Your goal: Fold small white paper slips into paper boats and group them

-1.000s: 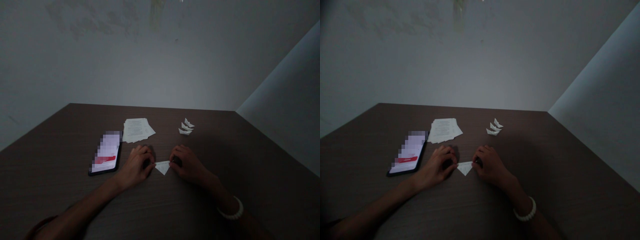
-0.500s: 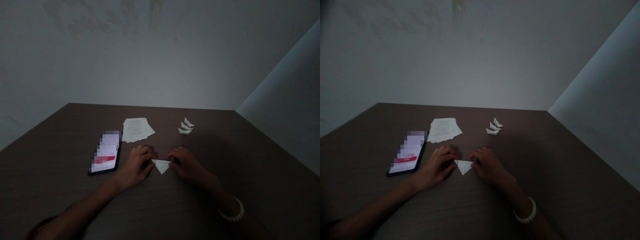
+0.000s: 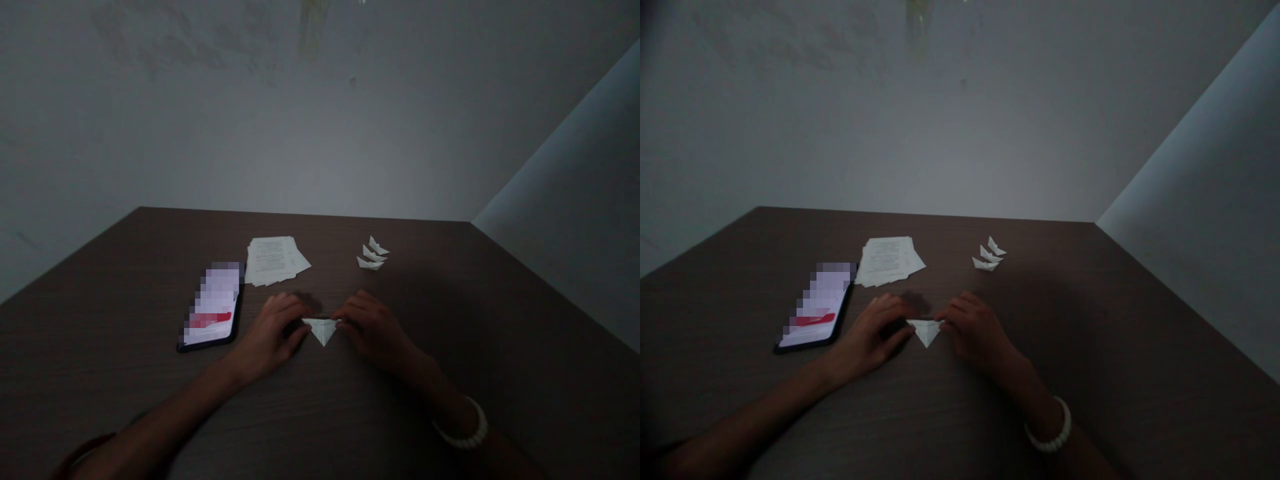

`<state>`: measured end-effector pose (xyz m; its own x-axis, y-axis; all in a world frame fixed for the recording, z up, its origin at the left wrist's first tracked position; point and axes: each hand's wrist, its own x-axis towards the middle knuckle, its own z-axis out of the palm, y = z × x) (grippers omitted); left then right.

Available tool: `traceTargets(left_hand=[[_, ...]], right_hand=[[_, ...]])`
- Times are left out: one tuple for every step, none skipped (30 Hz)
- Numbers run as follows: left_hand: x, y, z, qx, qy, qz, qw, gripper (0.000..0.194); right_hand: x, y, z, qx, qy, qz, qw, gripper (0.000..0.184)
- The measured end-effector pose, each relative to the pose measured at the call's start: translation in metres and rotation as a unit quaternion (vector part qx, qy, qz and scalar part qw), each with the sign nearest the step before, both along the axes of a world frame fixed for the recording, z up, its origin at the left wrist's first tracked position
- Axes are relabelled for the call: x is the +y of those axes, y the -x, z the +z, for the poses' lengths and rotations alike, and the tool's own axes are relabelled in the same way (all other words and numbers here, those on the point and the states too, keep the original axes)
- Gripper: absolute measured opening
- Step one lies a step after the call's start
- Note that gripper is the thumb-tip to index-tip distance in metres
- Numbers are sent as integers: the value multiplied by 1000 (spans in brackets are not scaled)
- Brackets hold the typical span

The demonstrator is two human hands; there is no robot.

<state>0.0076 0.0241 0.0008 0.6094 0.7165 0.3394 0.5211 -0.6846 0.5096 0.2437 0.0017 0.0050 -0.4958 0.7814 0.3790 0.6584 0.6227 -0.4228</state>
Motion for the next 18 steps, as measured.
traceTargets(left_hand=[[0,0,-1,-5,-5,1,1000,11],[0,1,-1,-10,-8,1,1000,10],[0,1,-2,-14,-11,-1,1000,9],[1,1,-3,-18,-15,-3,1000,9],[1,1,-4,-22,-19,-6,1000,9],[1,1,-5,-25,-24,-9,999,9],[1,2,-5,-28,-30,-10,999,10],[1,2,-6,-31,-33,-10,999,10],[1,1,-6,-33,-35,-8,999,11],[1,1,-6,-36,-35,-7,999,12],[1,1,-6,-40,-35,-6,999,13],[1,2,-5,-43,-36,-7,998,14],[1,2,-5,-46,-36,-10,998,14],[1,2,-5,-48,-37,-12,998,13],[1,2,-5,-50,-38,-16,998,12],[1,2,-4,-50,-37,-19,998,11],[1,2,-4,-49,-38,-19,998,10],[0,1,-4,-48,-40,-18,998,10]], right_hand=[[-1,0,0,0,-8,1,1000,12],[-1,0,0,-2,-15,1,1000,12],[-2,0,0,-5,-24,1,1000,12],[-2,0,0,-8,-35,2,999,13],[-2,1,0,-9,-47,5,999,14],[-2,1,0,-6,-60,7,998,14],[-2,1,0,-2,-70,9,997,15],[-2,0,0,4,-78,10,997,15],[-2,0,-1,9,-84,11,996,15],[-2,0,-1,12,-89,10,996,14],[-2,0,-1,11,-93,10,996,14],[-2,0,-1,8,-99,9,995,14],[-2,0,-1,4,-105,9,994,14],[-2,0,-1,1,-111,8,994,15],[-2,0,-1,0,-115,6,993,15],[-2,0,-1,-2,-116,4,993,15],[-2,0,-1,-3,-117,2,993,15],[-2,0,-1,-5,-118,-1,993,15]])
